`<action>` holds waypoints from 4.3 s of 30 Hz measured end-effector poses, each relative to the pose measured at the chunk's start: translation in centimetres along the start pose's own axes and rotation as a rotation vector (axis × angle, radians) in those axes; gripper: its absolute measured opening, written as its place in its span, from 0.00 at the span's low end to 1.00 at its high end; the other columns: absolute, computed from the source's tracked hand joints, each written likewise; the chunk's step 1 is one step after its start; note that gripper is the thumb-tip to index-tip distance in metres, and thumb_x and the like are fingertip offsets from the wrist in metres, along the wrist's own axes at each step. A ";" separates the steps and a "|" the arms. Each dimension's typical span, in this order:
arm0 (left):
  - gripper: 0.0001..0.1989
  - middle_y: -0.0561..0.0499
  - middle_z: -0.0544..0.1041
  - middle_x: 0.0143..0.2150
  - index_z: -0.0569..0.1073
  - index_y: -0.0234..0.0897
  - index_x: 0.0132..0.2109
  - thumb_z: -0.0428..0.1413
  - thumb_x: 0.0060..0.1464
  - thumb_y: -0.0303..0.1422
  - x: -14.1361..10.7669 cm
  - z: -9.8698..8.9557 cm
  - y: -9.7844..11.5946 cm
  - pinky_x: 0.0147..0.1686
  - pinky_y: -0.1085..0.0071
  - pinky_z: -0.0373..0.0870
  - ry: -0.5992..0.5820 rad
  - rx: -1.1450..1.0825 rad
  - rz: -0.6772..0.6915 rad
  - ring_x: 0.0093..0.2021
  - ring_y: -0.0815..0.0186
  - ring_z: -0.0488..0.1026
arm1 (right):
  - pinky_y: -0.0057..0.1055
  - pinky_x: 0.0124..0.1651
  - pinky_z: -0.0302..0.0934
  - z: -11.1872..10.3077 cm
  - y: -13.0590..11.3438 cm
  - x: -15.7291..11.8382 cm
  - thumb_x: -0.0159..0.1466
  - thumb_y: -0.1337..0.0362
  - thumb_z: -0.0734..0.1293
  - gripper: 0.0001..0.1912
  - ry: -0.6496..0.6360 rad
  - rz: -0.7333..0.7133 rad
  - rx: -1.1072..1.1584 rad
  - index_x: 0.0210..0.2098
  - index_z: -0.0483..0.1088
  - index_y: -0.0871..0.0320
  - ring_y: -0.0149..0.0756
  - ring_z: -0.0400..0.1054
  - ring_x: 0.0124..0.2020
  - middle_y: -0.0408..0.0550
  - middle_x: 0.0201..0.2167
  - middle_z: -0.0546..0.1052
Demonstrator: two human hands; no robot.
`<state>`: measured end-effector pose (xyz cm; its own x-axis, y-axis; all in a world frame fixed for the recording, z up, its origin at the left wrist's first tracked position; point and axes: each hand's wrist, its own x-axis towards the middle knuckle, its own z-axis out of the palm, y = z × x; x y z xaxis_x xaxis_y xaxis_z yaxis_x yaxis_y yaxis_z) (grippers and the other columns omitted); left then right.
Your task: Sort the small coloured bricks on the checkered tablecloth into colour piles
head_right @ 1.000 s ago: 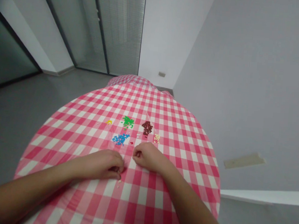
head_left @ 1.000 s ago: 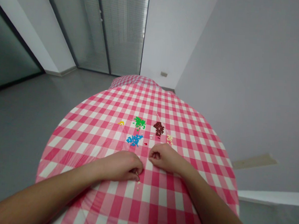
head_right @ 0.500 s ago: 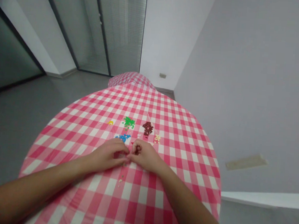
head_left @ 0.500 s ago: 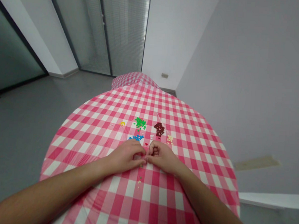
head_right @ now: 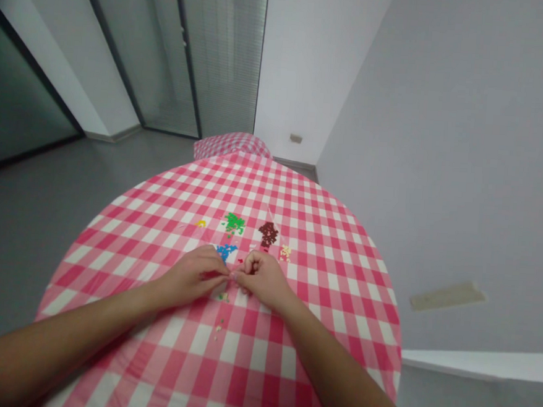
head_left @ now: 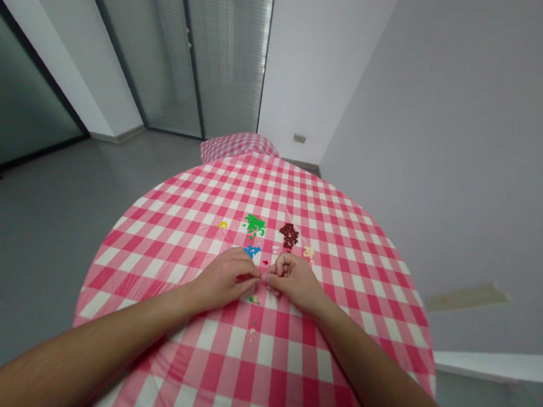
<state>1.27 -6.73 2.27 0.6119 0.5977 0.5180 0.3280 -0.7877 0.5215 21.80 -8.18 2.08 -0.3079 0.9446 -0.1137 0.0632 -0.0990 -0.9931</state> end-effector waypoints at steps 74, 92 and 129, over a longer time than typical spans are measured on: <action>0.04 0.50 0.79 0.37 0.79 0.40 0.39 0.58 0.59 0.30 0.7 -1.9 0.1 0.45 0.62 0.68 -0.415 -0.118 -0.010 0.40 0.62 0.74 | 0.32 0.30 0.62 -10.7 -2.6 0.2 0.58 0.64 0.67 0.08 0.152 0.058 -0.968 0.29 0.80 0.56 0.41 0.75 0.30 0.51 0.30 0.82; 0.06 0.49 0.79 0.36 0.79 0.39 0.39 0.58 0.56 0.26 0.6 -0.8 0.7 0.44 0.63 0.67 -0.416 -0.011 -0.025 0.39 0.60 0.74 | 0.31 0.35 0.62 -7.2 -3.6 -0.2 0.61 0.66 0.66 0.09 0.059 -0.137 -0.893 0.32 0.79 0.55 0.38 0.74 0.32 0.47 0.32 0.82; 0.04 0.49 0.78 0.36 0.78 0.35 0.37 0.58 0.61 0.28 0.6 -0.7 0.2 0.45 0.64 0.64 -0.410 0.001 -0.073 0.40 0.62 0.73 | 0.26 0.34 0.57 -1.0 -1.2 -0.5 0.63 0.68 0.68 0.07 -0.348 -0.263 -0.924 0.34 0.80 0.58 0.32 0.70 0.30 0.49 0.31 0.81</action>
<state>1.24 -6.48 3.14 0.8229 0.5432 0.1666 0.3819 -0.7458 0.5458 22.81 -8.17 3.39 -0.6671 0.7437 -0.0433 0.6158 0.5178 -0.5939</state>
